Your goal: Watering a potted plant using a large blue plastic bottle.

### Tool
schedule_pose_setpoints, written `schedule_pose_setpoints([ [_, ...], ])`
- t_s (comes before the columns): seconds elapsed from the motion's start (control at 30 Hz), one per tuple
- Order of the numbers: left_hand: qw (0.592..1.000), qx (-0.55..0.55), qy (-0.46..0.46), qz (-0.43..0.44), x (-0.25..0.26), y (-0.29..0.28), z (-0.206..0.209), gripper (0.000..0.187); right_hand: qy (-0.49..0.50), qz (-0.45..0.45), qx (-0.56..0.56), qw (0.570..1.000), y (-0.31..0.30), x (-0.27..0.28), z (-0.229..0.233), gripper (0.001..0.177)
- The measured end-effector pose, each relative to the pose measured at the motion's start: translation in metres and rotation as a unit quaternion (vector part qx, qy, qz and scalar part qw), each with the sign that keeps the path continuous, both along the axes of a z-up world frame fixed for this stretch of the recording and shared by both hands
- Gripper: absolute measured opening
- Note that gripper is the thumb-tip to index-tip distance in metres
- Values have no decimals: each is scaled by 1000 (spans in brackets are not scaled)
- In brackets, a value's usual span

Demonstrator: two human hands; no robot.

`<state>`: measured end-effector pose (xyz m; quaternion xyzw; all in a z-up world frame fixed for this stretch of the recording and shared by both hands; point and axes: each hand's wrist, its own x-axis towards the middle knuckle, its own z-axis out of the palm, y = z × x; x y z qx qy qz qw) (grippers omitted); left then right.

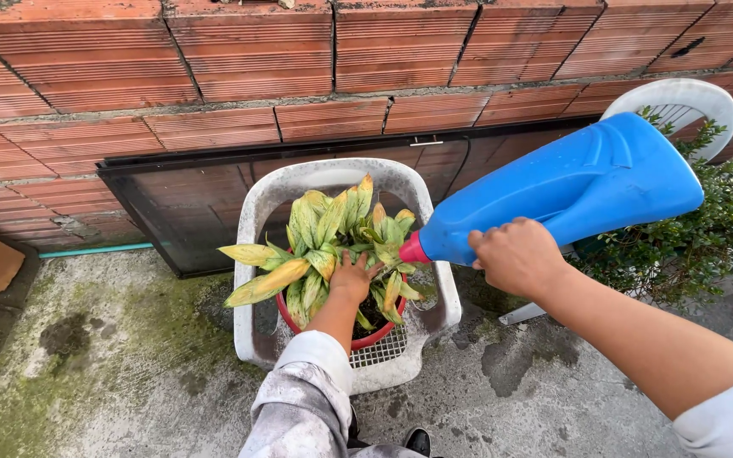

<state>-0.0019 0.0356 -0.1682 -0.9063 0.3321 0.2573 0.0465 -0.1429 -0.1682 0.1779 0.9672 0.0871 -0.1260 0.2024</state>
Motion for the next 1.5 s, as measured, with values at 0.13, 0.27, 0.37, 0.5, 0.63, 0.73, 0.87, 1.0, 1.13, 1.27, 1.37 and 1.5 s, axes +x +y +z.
schedule_pose_setpoints([
  [0.13,999,-26,-35,-14,11,17,12,91,-2,-27,21,999,8,8,11,33],
  [0.27,992,-76,-96,-43,5,40,68,115,5,-138,36,990,11,15,26,45],
  [0.37,988,-74,-122,-60,0,46,111,112,-5,-191,81,978,-5,24,12,58],
  [0.5,971,-64,-227,-44,13,38,90,119,3,-339,365,867,-50,40,-30,64],
  [0.63,966,189,-155,-80,-2,43,168,99,8,-398,511,762,-90,39,-71,57],
  [0.73,966,224,-125,5,9,46,150,132,29,-397,495,772,-79,33,-61,61],
  [0.87,969,230,-49,79,6,54,146,125,58,-369,384,844,-48,37,-50,65],
  [1.0,971,217,-23,95,5,64,135,119,28,-357,287,889,-11,43,-9,67],
  [1.13,973,205,-24,106,2,69,134,119,-37,-224,176,958,-19,62,-34,73],
  [1.27,978,178,-38,102,-3,69,137,120,-5,-203,87,975,0,70,-27,67],
  [1.37,980,170,-47,93,-5,63,139,119,-4,-176,48,983,3,77,-29,63],
  [1.5,980,172,-47,87,-5,59,143,117,-14,-149,33,988,10,90,-33,59],
])
